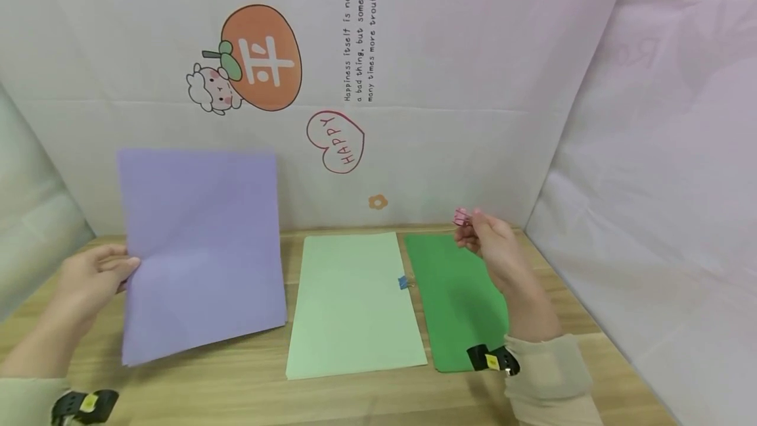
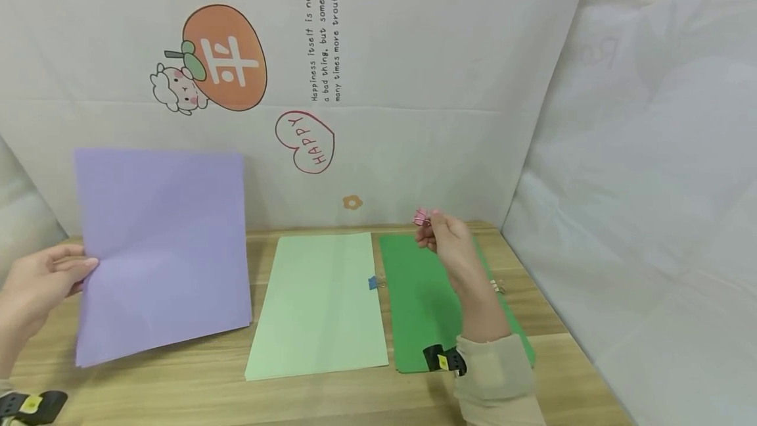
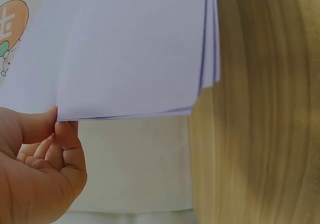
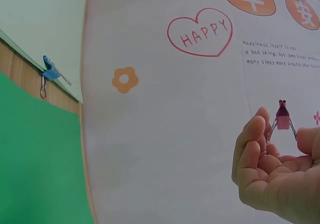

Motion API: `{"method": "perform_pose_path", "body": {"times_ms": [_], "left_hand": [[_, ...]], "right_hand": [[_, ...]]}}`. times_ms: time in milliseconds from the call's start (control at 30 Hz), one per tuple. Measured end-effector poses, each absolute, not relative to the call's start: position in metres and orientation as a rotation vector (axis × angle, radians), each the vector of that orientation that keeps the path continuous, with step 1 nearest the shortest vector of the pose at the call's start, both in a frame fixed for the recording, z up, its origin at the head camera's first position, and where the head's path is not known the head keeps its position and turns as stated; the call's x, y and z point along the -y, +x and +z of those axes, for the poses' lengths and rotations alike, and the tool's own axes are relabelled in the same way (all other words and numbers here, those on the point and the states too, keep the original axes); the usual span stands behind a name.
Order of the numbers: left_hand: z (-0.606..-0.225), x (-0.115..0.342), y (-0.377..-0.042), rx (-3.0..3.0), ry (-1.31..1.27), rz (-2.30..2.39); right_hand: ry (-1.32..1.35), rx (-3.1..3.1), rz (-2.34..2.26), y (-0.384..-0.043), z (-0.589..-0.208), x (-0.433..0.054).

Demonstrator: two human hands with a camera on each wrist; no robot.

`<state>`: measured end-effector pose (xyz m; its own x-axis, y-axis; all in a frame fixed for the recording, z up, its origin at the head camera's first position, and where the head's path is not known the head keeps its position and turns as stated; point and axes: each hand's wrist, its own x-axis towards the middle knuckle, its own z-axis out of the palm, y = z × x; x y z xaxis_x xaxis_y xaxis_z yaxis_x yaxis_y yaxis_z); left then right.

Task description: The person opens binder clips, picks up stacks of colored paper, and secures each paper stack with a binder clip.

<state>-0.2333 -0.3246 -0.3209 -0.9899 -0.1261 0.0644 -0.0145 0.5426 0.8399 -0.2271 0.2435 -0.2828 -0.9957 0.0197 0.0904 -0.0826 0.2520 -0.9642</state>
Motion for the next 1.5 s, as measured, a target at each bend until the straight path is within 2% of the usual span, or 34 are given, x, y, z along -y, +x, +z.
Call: {"method": "perform_pose_path", "body": {"times_ms": [567,1500], "left_hand": [[-0.318,0.297,-0.247,2.498,0.143,-1.732],[-0.302,0.207,-0.243,2.454,-0.007,-1.840]], "right_hand": [[0.074,2.448,1.852,-0.231,-0.281,-0.233],[0.175,2.478,1.843,-0.236,-0.279,-0.219]]}}
